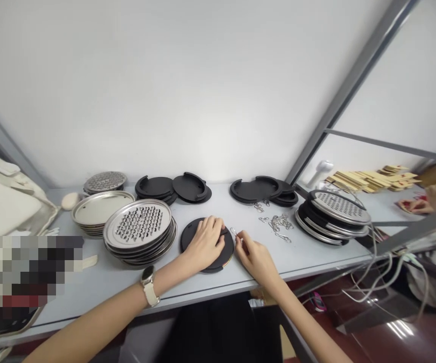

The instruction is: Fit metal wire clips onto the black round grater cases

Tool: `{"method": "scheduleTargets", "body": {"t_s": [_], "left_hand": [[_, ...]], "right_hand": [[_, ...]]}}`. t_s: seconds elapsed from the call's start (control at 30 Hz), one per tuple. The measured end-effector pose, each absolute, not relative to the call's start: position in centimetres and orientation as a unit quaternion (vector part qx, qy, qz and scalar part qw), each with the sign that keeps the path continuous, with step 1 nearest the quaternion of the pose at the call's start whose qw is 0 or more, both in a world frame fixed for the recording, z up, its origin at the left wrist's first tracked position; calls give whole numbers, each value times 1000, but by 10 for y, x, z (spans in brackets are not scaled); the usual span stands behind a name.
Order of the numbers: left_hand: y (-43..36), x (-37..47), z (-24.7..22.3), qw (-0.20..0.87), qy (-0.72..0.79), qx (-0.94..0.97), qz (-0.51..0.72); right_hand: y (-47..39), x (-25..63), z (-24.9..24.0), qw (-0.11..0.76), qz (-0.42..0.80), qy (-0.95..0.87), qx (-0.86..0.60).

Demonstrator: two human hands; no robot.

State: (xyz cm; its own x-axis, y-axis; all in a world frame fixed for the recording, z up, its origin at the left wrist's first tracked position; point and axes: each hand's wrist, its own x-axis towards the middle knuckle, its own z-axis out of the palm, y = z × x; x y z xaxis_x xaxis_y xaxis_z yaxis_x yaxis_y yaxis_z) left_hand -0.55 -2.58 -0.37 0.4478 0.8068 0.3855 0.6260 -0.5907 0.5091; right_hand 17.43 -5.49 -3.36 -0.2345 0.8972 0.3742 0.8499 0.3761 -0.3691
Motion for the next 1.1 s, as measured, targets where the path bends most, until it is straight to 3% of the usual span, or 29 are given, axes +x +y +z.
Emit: {"method": "scheduleTargets", "body": {"t_s": [0.5, 0.77, 1.1], "left_hand": [[-20, -10, 7, 215, 318, 878, 287], [-25, -8, 9, 119, 312, 902, 273], [-23, -7, 5, 108, 270, 919, 265]], "right_hand": [[-56, 174, -34, 255, -1, -787, -562], [-56, 178, -32, 253, 29, -805, -536], [-55, 180, -34, 245, 28, -816, -523]]}}
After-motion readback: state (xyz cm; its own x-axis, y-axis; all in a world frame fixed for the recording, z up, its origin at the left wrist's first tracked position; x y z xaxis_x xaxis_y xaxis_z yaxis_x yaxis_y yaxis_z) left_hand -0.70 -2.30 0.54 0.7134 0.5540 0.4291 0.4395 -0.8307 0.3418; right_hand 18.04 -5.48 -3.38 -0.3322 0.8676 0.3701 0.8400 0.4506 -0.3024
